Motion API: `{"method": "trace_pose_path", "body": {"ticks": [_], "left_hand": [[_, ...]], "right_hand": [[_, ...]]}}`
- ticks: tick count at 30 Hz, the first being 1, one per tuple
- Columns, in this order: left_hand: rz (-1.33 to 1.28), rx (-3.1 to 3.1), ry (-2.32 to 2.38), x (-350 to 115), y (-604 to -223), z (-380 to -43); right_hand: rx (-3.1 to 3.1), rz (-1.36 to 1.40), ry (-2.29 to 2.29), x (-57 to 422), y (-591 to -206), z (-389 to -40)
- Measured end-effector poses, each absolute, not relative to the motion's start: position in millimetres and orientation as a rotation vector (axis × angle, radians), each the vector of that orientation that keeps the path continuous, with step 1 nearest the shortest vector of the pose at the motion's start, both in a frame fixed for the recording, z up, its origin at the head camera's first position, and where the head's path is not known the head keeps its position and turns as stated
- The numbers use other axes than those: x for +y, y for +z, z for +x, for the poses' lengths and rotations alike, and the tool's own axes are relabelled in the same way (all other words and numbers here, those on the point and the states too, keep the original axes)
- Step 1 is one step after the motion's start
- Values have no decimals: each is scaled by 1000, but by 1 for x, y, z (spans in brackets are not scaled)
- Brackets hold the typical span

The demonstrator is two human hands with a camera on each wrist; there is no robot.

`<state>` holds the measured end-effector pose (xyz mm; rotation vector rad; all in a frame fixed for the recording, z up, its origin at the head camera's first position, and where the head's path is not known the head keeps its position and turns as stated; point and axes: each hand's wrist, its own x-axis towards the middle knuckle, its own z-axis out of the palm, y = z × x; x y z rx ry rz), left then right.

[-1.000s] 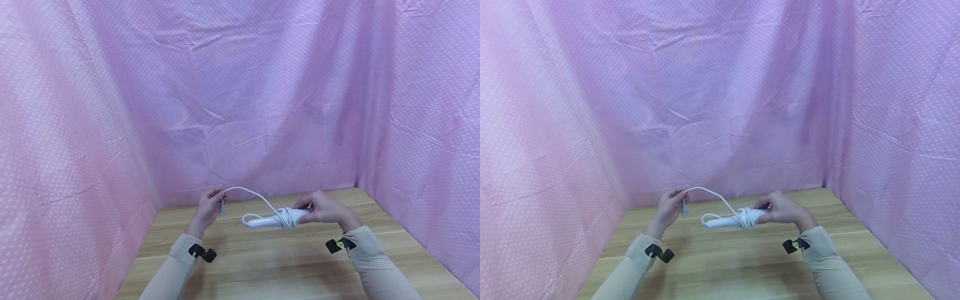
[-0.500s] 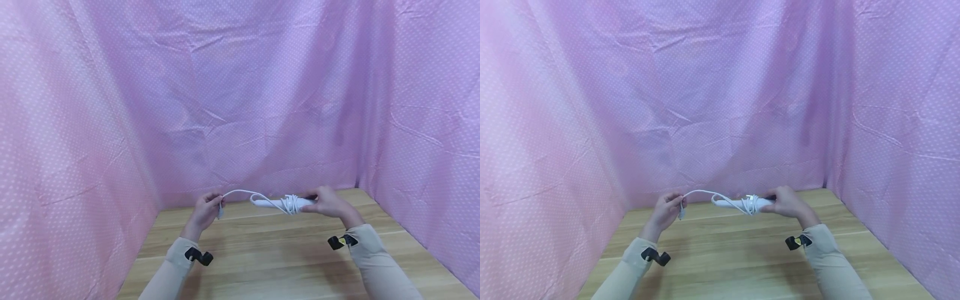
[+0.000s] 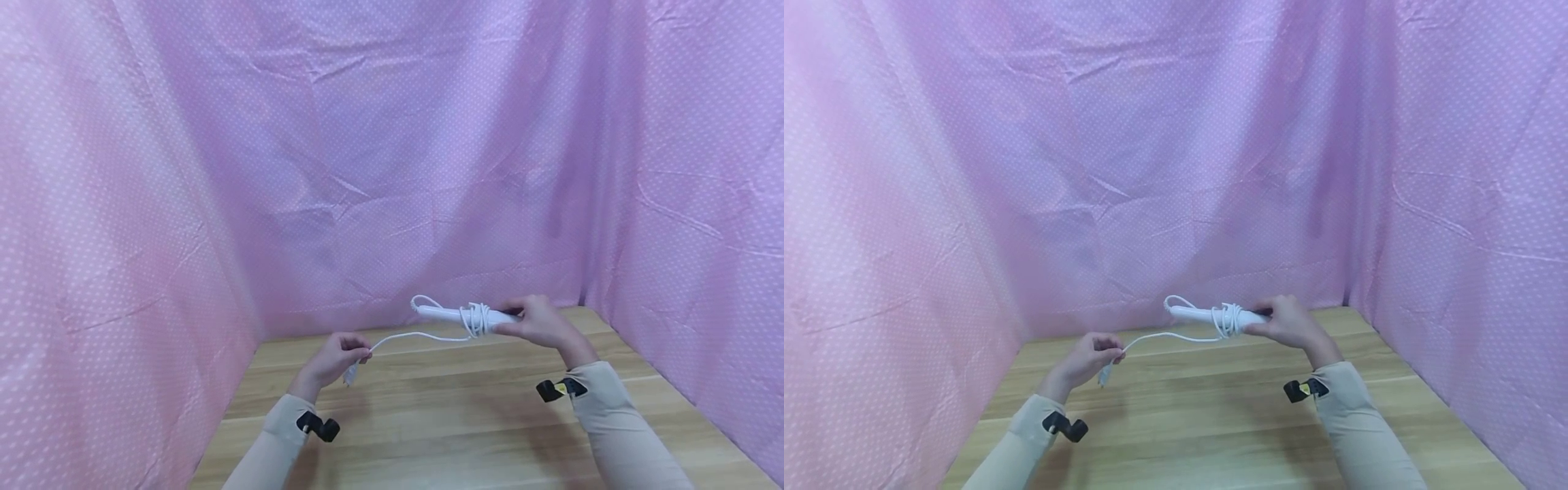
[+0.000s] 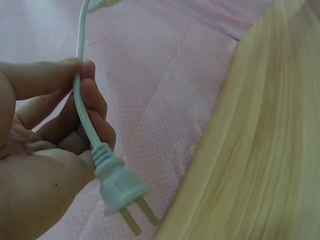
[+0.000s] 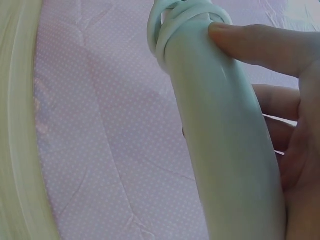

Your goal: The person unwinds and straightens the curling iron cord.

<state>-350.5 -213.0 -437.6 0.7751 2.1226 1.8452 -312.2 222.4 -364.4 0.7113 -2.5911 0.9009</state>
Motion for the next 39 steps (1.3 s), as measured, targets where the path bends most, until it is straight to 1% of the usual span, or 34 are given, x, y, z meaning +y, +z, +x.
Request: {"method": "trace_pose_path", "body": {"ticks": [12, 25, 28, 32, 39], "left_hand": [[529, 2326, 1685, -217, -458, -361], [119, 2187, 2099, -219, -469, -373], [51, 2137, 2239, -219, -466, -376], [39, 1938, 2462, -221, -454, -376], [157, 1505, 2764, -223, -419, -370]], "right_hand": [[-2517, 764, 1037, 225, -352, -304], [-2533, 936, 1063, 226, -348, -289], [-2516, 994, 1076, 225, -351, -288], [-2518, 1049, 1089, 224, -357, -289], [-2522, 1068, 1026, 223, -368, -293]]}}
